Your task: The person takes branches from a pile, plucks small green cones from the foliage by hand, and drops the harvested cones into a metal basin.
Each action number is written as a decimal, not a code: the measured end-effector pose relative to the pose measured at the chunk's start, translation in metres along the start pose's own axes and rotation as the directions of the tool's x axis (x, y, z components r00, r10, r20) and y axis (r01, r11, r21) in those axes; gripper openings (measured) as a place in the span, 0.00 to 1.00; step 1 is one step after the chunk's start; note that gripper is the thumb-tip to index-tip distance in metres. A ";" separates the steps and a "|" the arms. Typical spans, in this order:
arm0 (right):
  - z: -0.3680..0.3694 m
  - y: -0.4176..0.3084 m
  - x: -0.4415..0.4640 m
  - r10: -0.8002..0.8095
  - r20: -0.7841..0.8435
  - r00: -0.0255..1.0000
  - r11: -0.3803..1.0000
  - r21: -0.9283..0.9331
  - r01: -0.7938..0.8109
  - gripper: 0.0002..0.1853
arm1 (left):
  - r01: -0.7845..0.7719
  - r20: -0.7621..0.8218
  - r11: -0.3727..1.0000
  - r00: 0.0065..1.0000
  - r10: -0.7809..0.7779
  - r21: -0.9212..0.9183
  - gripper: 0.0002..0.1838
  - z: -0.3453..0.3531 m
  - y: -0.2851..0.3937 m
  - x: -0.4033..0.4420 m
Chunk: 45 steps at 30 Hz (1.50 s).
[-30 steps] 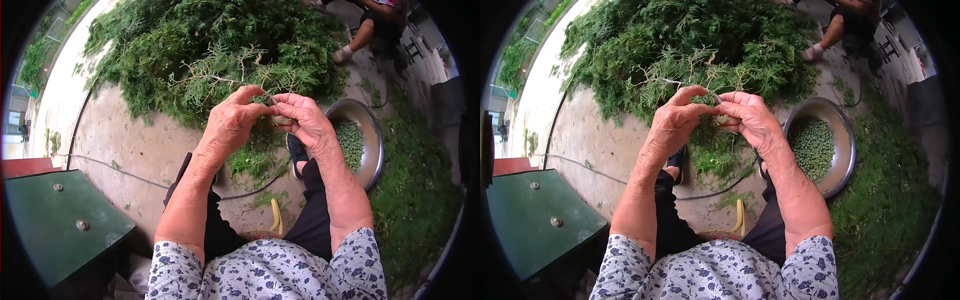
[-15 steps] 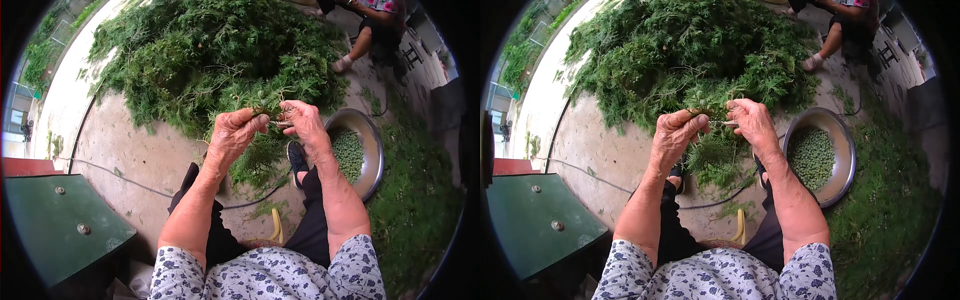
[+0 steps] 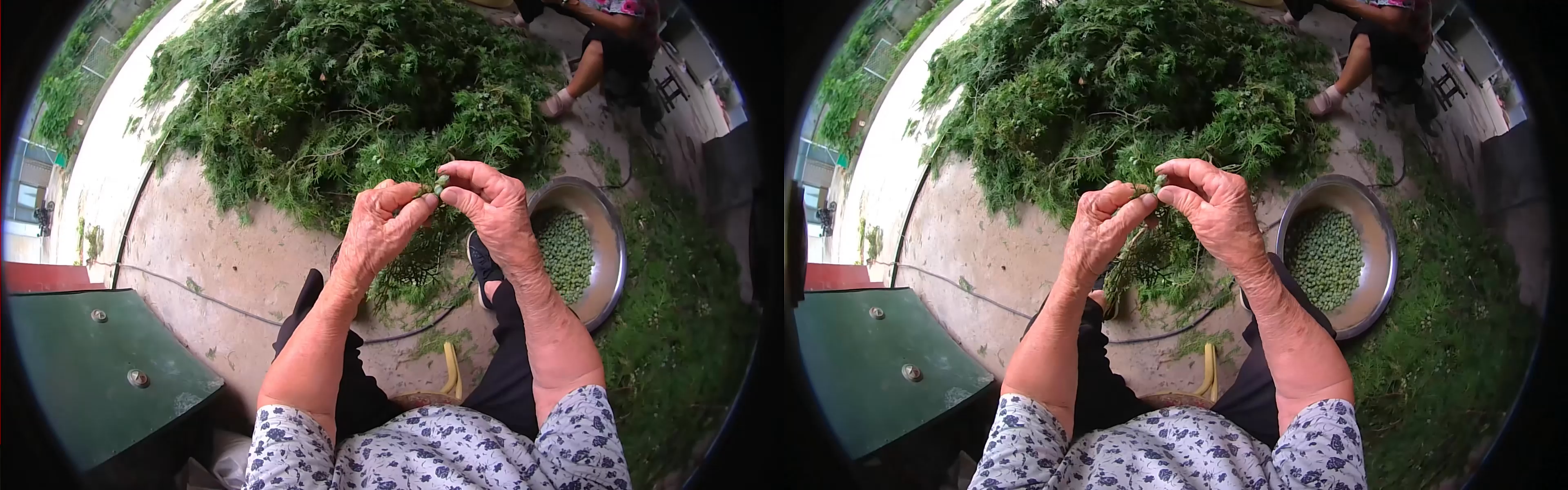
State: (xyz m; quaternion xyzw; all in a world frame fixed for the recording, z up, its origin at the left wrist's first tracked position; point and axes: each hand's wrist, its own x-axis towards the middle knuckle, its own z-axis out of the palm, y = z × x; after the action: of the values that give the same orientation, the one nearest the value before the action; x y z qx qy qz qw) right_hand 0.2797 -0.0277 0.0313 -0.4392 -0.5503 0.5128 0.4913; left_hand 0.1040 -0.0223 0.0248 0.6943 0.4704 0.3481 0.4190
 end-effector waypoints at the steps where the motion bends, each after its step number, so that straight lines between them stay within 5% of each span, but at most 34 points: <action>1: 0.000 0.002 0.000 0.026 0.004 1.000 0.997 0.075 -0.026 0.11 | 0.001 0.001 1.000 1.000 -0.001 0.000 0.10 0.002 0.002 0.000; 3: 0.000 0.004 0.001 0.045 0.006 0.999 0.996 0.075 -0.046 0.11 | 0.145 -0.006 0.907 0.987 -0.161 -0.395 0.09 0.009 0.007 -0.002; 13: 0.001 -0.001 0.000 0.130 0.055 0.990 0.976 0.169 -0.137 0.09 | 0.190 0.062 0.937 0.982 -0.180 -0.294 0.10 0.004 0.016 -0.003; 20: -0.001 0.002 -0.001 0.261 0.149 0.954 0.933 0.216 -0.289 0.08 | 0.252 0.071 0.878 0.967 -0.245 -0.407 0.10 0.003 0.018 -0.005; 22: -0.005 0.005 -0.003 0.325 0.193 0.926 0.843 0.385 -0.376 0.07 | 0.272 0.080 0.857 0.961 -0.264 -0.438 0.09 0.005 0.019 -0.005; 26: -0.012 -0.005 -0.009 0.343 0.171 0.924 0.876 0.298 -0.380 0.06 | 0.320 0.155 0.752 0.946 -0.284 -0.576 0.06 0.017 0.010 -0.002; 27: -0.014 -0.007 -0.011 0.347 0.167 0.923 0.874 0.300 -0.382 0.06 | 0.215 0.121 0.791 0.977 -0.178 -0.572 0.06 0.020 0.004 -0.001; 28: -0.016 -0.010 -0.012 0.181 0.104 0.978 0.984 -0.022 -0.179 0.06 | 0.108 0.088 0.817 0.994 -0.071 -0.566 0.06 0.024 0.001 -0.001; 29: -0.019 -0.010 -0.013 0.000 0.104 0.995 0.936 -0.349 0.036 0.06 | 0.029 0.064 0.874 0.998 0.003 -0.485 0.04 0.027 -0.001 -0.002; 30: -0.024 -0.008 -0.014 0.008 0.100 0.995 0.936 -0.350 0.028 0.06 | 0.036 0.070 0.872 0.998 -0.002 -0.489 0.04 0.029 -0.003 -0.002; 32: -0.040 -0.001 -0.019 -0.319 0.003 0.948 0.657 -0.720 0.224 0.06 | -0.315 -0.129 0.890 0.949 0.288 -0.330 0.04 0.032 -0.010 -0.005; 33: -0.050 -0.006 -0.021 -0.330 -0.068 0.941 0.651 -0.739 0.175 0.05 | -0.397 -0.231 0.844 0.915 0.332 -0.362 0.07 0.032 0.001 -0.008; 34: -0.064 -0.013 -0.023 -0.340 -0.134 0.931 0.645 -0.754 0.127 0.05 | 0.070 -0.065 0.620 0.979 -0.193 -0.782 0.10 0.025 0.011 -0.007; 36: -0.097 -0.014 -0.029 -0.329 -0.224 0.917 0.592 -0.806 0.015 0.05 | -0.028 -0.087 0.609 0.994 -0.068 -0.792 0.14 0.018 0.001 -0.003; 37: -0.117 -0.012 -0.033 -0.245 -0.317 0.916 0.593 -0.797 -0.117 0.07 | 0.070 0.031 0.341 0.992 -0.119 -0.937 0.16 0.014 0.000 0.000; 40: -0.184 0.016 -0.048 -0.123 -0.476 0.871 0.470 -0.801 -0.371 0.12 | 0.109 0.085 0.165 0.986 -0.145 -0.980 0.17 0.006 -0.003 0.003; 43: -0.264 0.070 -0.069 -0.133 -0.457 0.880 0.317 -0.860 -0.399 0.12 | 0.103 0.074 0.134 0.976 -0.205 -0.986 0.16 0.003 -0.004 0.004; 45: -0.270 0.074 -0.073 -0.043 -0.681 0.731 0.161 -0.727 -0.667 0.11 | 0.097 0.066 0.134 0.974 -0.217 -0.986 0.15 0.001 -0.006 0.004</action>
State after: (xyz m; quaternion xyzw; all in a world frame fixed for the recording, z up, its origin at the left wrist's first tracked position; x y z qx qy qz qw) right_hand 0.5555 -0.0573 -0.0510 -0.8798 -0.4585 0.0067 0.1254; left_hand 0.1041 -0.0176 0.0188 0.1843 0.2195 0.5555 0.7805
